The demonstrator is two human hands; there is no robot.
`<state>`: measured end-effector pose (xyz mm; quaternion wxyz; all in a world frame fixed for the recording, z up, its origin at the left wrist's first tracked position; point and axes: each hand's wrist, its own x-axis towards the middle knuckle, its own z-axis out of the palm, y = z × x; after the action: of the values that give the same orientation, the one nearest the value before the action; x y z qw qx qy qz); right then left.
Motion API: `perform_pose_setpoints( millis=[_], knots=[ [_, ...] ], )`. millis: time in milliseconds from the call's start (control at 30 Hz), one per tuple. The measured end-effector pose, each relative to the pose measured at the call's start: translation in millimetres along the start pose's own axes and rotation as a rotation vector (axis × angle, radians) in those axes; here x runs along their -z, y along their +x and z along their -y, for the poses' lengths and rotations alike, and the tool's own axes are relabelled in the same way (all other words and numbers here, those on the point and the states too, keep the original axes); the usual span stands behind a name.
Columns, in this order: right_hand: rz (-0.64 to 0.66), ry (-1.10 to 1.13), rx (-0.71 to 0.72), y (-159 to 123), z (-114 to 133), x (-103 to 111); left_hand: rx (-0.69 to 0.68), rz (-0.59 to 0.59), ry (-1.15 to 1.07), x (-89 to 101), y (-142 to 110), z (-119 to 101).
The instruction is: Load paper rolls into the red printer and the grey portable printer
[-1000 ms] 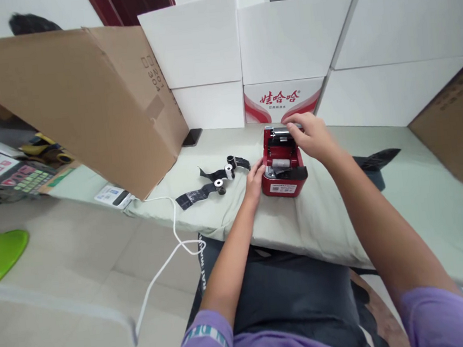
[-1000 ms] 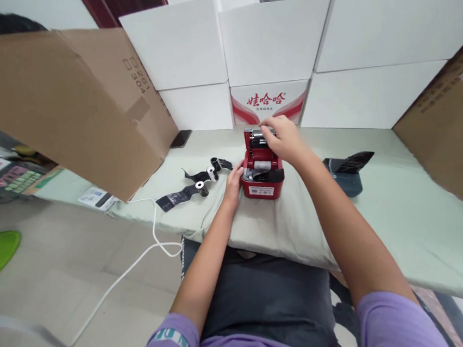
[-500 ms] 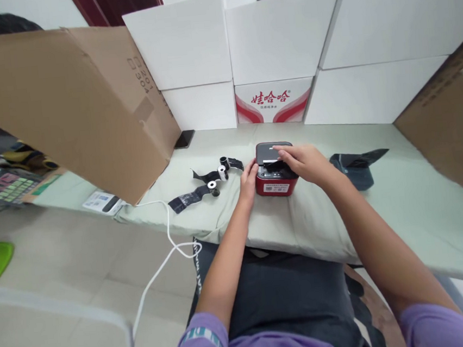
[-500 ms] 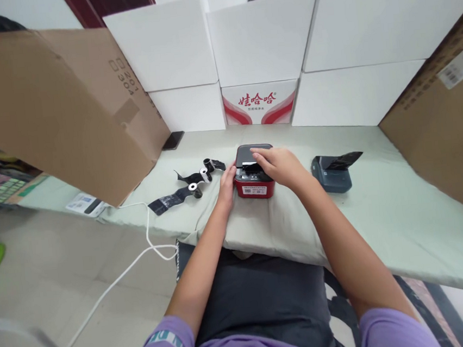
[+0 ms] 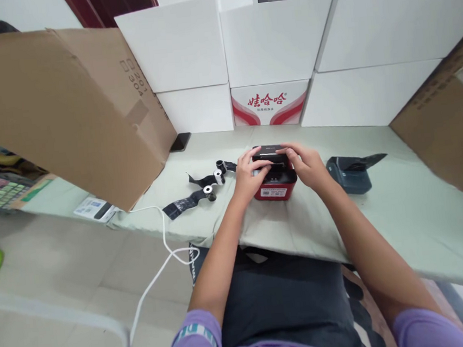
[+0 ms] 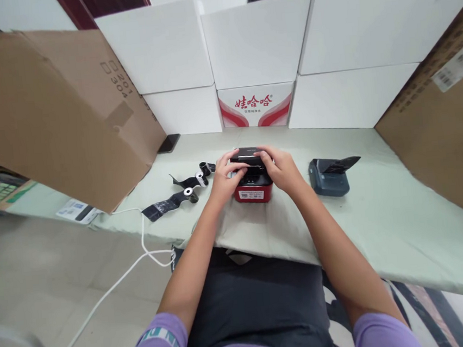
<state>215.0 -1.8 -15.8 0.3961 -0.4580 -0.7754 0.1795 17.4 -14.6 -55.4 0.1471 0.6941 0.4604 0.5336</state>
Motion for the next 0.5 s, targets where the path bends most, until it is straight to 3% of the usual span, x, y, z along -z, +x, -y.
perform_pose_setpoints(
  millis=[167,233,400,500],
  knots=[
    [-0.014,0.086,0.019,-5,-8,-5,-0.008,0.08,0.045,5.5,8,-5],
    [-0.041,0.123,0.012,-10,-14,-8,0.055,0.11,-0.041,5.7,9,-2],
    [-0.132,0.345,-0.083,-16,-31,-22,0.537,0.065,-0.543,-3.1,7,15],
    [-0.205,0.509,-0.261,-12,-42,-33,0.718,0.078,-0.734,-7.8,4,22]
  ],
)
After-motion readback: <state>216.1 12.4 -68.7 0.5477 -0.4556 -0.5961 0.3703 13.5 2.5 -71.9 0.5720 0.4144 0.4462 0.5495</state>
